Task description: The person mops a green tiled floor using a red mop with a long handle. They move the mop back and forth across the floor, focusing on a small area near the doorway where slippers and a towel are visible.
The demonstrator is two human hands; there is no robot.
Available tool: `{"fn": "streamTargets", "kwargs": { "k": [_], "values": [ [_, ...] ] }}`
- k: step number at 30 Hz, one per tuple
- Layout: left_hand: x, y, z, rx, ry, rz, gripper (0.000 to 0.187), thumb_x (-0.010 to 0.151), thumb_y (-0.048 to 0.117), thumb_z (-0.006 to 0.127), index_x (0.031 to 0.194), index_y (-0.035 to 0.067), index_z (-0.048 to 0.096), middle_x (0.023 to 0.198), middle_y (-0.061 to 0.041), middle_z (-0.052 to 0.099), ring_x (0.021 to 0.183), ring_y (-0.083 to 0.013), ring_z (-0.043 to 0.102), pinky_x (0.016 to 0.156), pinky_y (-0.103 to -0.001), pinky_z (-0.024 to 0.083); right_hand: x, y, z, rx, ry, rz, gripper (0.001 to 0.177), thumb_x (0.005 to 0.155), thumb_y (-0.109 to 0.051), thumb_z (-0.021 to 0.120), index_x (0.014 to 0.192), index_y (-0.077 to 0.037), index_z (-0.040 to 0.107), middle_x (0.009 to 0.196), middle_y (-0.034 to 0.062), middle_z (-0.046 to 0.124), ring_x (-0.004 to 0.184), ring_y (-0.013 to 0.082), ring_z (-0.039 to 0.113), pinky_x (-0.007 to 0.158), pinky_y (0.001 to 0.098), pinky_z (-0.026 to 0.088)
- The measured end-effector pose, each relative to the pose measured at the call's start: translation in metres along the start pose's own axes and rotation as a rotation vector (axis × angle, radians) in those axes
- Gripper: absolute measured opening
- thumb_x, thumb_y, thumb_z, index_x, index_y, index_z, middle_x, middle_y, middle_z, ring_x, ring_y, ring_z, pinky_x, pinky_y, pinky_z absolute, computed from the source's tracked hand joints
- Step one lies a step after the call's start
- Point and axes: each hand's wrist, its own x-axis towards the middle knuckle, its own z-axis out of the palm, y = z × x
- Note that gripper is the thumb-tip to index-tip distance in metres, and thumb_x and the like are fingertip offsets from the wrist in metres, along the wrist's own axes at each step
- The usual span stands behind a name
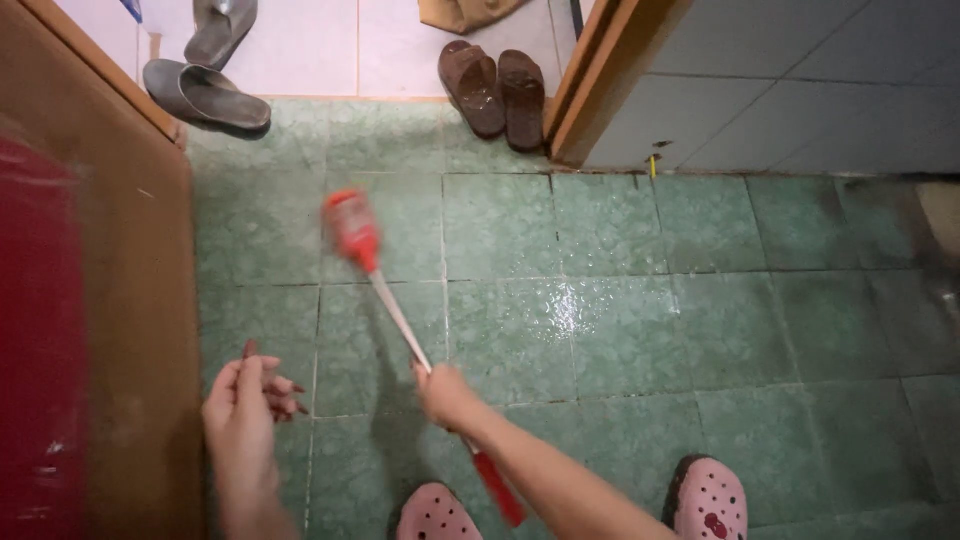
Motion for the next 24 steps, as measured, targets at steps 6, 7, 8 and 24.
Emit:
{"fn": "streamTargets", "kwargs": {
  "k": [6,7,8,24],
  "values": [
    [-0.009,0.008,0.010,0.035,-0.113,-0.087,0.026,0.104,0.024,0.046,0.090,0.007,0.060,0.068,-0.008,0.060,0.046,-0.0161,0.049,0.044,-0.027,0.033,0.020,0.004,-0.028,-0.769,0.065,-0.186,0.064,0.099,-0.061,0.030,0.093,-0.008,0.066,0.088,0.0105,0.067,0.075,0.0316,0.066,0.064,0.0459,0.054],
    [-0.006,0.000,0.007,0.030,-0.111,-0.090,0.026,0.104,0.024,0.046,0.090,0.007,0.060,0.068,-0.008,0.060,0.046,-0.0161,0.049,0.044,-0.027,0.033,0.011,-0.005,-0.019,-0.775,0.064,-0.185,0.064,0.099,-0.061,0.030,0.093,-0.008,0.066,0.088,0.0105,0.067,0.075,0.0316,0.066,0.064,0.0459,0.054],
    [-0.001,-0.007,0.004,0.011,-0.115,-0.077,0.025,0.104,0.025,0.046,0.093,0.007,0.059,0.068,-0.008,0.060,0.045,-0.0162,0.049,0.043,-0.027,0.032,0.005,-0.015,-0.009,-0.405,0.055,-0.033,0.055,0.103,-0.053,0.031,0.095,-0.007,0.062,0.077,0.0042,0.057,0.062,0.0200,0.051,0.051,0.0341,0.042],
    [0.001,-0.027,-0.003,-0.023,-0.061,-0.113,0.032,0.103,0.021,0.045,0.076,0.004,0.053,0.071,-0.012,0.065,0.046,-0.0172,0.050,0.042,-0.027,0.033,0.034,0.044,0.031,-0.551,-0.183,-0.266,0.043,0.109,-0.031,0.024,0.110,-0.002,0.055,0.075,0.0066,0.054,0.048,0.0164,0.047,0.038,0.0317,0.047]
  ]
}}
